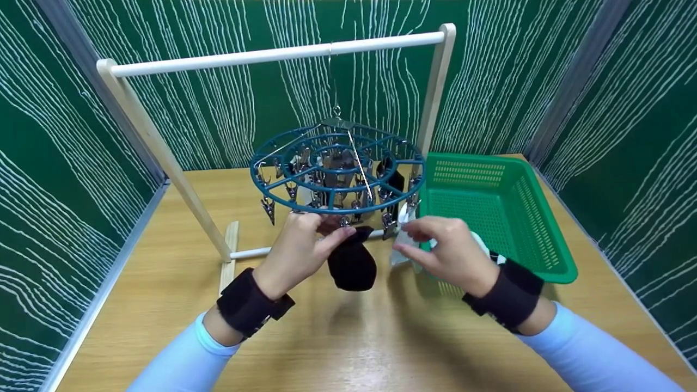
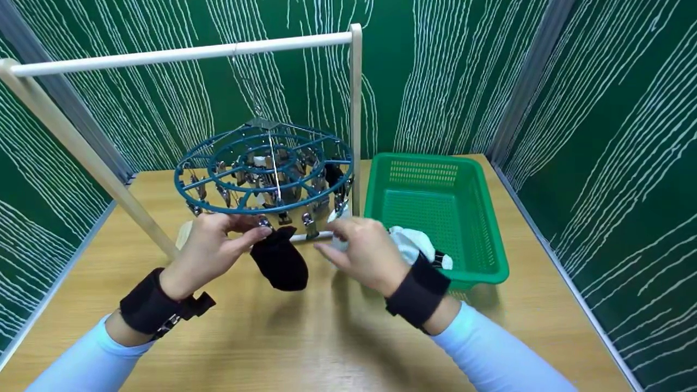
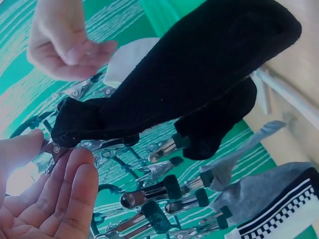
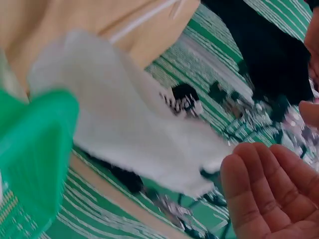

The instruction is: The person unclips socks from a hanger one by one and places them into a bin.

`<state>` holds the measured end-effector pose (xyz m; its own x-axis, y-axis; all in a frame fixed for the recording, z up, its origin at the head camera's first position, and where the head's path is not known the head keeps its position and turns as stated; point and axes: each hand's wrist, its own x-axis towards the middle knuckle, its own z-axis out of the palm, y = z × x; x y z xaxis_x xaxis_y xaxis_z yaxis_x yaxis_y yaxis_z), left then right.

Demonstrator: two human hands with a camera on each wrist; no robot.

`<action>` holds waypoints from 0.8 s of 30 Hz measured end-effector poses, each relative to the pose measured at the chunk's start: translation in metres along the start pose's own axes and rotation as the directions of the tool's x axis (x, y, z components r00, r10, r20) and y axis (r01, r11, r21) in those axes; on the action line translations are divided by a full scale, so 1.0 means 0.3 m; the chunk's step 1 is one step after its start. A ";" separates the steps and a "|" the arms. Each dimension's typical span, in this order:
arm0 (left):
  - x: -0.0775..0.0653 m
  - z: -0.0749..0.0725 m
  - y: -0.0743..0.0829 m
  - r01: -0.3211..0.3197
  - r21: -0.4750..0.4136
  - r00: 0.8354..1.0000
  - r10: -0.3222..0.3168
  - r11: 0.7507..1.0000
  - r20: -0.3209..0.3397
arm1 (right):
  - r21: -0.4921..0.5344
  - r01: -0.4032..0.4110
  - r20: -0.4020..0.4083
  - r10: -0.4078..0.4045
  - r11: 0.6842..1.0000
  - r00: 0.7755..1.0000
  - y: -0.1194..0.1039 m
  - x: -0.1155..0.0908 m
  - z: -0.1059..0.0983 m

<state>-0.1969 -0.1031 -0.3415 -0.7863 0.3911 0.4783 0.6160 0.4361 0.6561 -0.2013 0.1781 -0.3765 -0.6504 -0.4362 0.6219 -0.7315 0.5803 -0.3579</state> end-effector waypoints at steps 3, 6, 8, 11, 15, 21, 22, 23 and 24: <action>0.001 -0.001 0.003 0.009 -0.009 1.000 -0.009 1.000 0.007 | 0.045 -0.043 0.050 0.041 0.998 0.998 0.000 -0.010 0.036; 0.001 -0.001 0.004 0.017 -0.015 1.000 -0.016 1.000 0.013 | 0.101 -0.105 0.120 0.092 0.989 0.989 0.001 -0.015 0.071; 0.001 0.004 0.001 0.016 -0.010 1.000 -0.016 1.000 0.012 | 0.145 -0.164 0.173 0.138 0.976 0.975 0.004 -0.018 0.098; 0.004 0.010 -0.005 0.003 0.009 1.000 -0.003 1.000 0.003 | 0.213 -0.255 0.256 0.198 0.943 0.946 0.006 -0.016 0.136; 0.007 0.014 -0.005 -0.005 0.022 1.000 0.005 1.000 -0.003 | 0.323 -0.322 0.339 0.209 0.890 0.917 0.010 -0.011 0.186; 0.008 0.020 -0.002 0.004 0.011 1.000 -0.004 1.000 0.008 | 0.368 -0.289 0.309 0.176 0.884 0.934 0.009 -0.017 0.240; 0.009 0.021 -0.001 0.003 0.009 1.000 -0.003 1.000 0.007 | 0.366 -0.289 0.302 0.181 0.884 0.936 0.008 -0.020 0.244; 0.009 0.022 0.000 0.004 0.009 1.000 -0.004 1.000 0.007 | 0.367 -0.291 0.297 0.186 0.883 0.937 0.006 -0.022 0.248; 0.009 0.022 0.001 0.006 0.008 1.000 -0.006 1.000 0.004 | 0.369 -0.299 0.293 0.195 0.880 0.936 0.004 -0.025 0.250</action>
<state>-0.1985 -0.0965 -0.3439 -0.7899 0.3920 0.4716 0.6115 0.4448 0.6544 -0.2126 0.1303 -0.4338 -0.8114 -0.4969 0.3078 -0.5247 0.3871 -0.7582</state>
